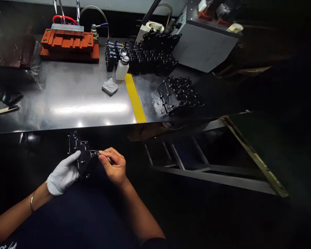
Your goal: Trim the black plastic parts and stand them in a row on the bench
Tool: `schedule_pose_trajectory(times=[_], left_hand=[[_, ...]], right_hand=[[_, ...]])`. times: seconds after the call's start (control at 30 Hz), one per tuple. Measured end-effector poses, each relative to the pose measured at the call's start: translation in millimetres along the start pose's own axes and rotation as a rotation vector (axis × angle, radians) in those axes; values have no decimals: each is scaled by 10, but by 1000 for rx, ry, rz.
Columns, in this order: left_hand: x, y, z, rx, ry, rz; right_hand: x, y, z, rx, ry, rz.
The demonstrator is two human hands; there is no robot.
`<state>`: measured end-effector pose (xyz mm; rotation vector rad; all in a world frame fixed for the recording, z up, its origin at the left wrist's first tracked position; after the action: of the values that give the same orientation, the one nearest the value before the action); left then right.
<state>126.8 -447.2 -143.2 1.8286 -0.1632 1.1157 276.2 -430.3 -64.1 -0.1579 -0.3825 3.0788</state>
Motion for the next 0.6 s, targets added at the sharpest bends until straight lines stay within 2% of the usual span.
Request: schedule_pose_trajectory(times=[0.1, 0.2, 0.3, 0.4, 0.47, 0.6], left_hand=[[21, 33, 31, -5, -54, 43], [178, 135, 37, -6, -230, 200], [338, 247, -67, 56, -421, 330], [384, 272, -205, 99, -542, 349], [398, 257, -229, 89, -591, 364], [414, 232, -145, 70, -592, 379]], right_hand=[[-1, -4, -39, 23, 52, -8], [-35, -18, -55, 55, 140, 4], [16, -27, 35, 51, 192, 176], [193, 35, 337, -142, 244, 458], [289, 108, 505, -276, 300, 581], [331, 163, 613, -387, 332, 610]])
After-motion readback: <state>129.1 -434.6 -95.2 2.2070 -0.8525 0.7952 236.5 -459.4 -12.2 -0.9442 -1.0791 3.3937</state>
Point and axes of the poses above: each hand's wrist, its own y-axis away from the middle knuckle, its own x-axis out of the palm, z = x × y, the point moved 10 cm from there along -y, towards the middle knuckle, and after that the axes turned 9 degrees about z, right-handed, at the moved point
